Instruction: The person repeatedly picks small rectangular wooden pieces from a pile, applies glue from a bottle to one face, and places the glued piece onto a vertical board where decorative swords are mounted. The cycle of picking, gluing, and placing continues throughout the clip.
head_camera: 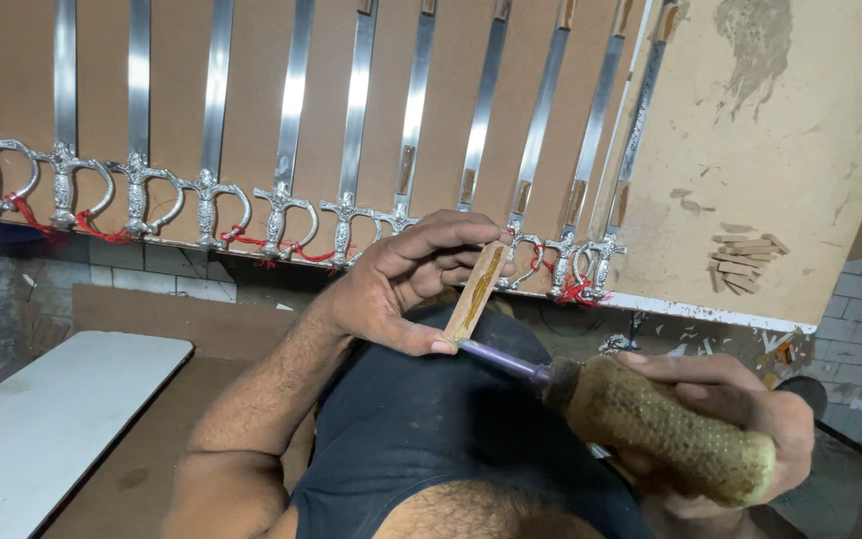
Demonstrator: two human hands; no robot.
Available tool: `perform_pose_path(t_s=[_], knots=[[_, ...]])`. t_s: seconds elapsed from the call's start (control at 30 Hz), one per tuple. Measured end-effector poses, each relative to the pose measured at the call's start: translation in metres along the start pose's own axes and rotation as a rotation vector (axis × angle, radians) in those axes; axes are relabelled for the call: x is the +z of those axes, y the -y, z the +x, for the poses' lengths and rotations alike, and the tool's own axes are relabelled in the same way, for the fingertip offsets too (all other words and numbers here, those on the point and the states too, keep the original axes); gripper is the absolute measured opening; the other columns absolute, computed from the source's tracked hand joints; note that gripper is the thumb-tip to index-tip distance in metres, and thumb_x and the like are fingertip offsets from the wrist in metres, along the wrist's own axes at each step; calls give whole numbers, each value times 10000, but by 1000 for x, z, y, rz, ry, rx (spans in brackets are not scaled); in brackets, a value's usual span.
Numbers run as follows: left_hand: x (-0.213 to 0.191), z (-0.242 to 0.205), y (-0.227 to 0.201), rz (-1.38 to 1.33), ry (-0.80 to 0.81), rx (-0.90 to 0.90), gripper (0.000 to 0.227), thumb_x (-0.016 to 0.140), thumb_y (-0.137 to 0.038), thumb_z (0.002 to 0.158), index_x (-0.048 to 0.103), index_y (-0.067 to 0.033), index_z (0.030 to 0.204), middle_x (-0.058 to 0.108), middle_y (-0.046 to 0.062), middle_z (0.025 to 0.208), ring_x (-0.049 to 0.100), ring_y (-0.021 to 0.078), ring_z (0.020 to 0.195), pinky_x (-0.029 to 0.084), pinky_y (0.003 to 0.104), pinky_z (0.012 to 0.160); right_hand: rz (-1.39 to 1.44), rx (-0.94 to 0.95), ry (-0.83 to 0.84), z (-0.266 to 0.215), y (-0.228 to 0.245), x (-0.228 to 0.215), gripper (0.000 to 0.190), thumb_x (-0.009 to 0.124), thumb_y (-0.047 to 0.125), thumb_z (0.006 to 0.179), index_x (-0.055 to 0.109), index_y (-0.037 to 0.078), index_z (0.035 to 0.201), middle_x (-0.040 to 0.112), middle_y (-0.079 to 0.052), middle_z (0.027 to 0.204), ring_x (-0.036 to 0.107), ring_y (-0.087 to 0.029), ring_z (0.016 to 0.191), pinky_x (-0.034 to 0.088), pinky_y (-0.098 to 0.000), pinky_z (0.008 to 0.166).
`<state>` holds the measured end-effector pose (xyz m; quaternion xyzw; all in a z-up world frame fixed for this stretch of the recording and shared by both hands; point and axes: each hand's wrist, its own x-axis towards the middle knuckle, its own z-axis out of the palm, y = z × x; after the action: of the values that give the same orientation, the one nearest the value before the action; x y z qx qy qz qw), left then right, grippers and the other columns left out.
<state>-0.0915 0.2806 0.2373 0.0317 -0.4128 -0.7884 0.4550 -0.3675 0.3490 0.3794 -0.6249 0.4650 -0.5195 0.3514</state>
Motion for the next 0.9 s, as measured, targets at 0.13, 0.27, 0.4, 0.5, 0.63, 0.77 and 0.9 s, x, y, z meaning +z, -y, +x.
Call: perform_pose_path(t_s=[0.13,0.27,0.4,0.5,0.63,0.77,0.9], knots=[[-4,-11,-11,39,-17,3,907,862,34,854,376,-87,1611,418,117,1594,492,226,1501,427,435,1330,-47,-17,-84,1,-9,16,491,799,316,991,464,7,1174,690,-226,1048,747,-270,1032,694,-316,772],[-7,-20,-21,47,-30,-4,893,852,33,866,371,-77,1610,416,122,1598,485,226,1515,429,442,1335,-74,30,-71,-8,-10,24,453,835,240,1118,468,14,1257,682,-231,1127,721,-251,1110,689,-299,924],[-12,-28,-28,21,-75,-30,956,854,46,876,334,-86,1667,447,148,1593,505,232,1489,467,453,1295,49,-107,50,-2,-22,26,550,781,376,894,478,7,1165,706,-259,1039,790,-255,949,690,-228,694],[-15,-33,-30,26,-96,-41,952,844,59,867,342,-79,1664,441,149,1586,490,231,1505,477,457,1302,-103,-160,92,-5,-21,28,553,784,344,924,421,-2,1156,662,-264,1012,746,-308,1011,673,-271,737],[-17,-35,-32,48,-89,-8,974,841,61,850,333,-96,1666,420,141,1608,481,222,1500,458,433,1302,-86,11,-13,-5,-15,32,520,777,352,1027,466,24,1284,722,-271,1112,789,-239,1026,669,-249,830],[-19,-37,-33,59,-84,6,964,839,44,859,341,-101,1671,405,128,1602,484,226,1511,451,425,1321,-108,-47,91,2,-14,34,578,769,420,910,477,5,1185,688,-291,1066,763,-287,1027,659,-297,792],[-20,-37,-32,56,-60,31,908,851,36,842,373,-80,1606,411,134,1595,497,229,1504,464,431,1325,-130,6,-51,3,-17,37,492,795,349,1042,459,45,1233,711,-227,1087,775,-246,1075,676,-287,883]])
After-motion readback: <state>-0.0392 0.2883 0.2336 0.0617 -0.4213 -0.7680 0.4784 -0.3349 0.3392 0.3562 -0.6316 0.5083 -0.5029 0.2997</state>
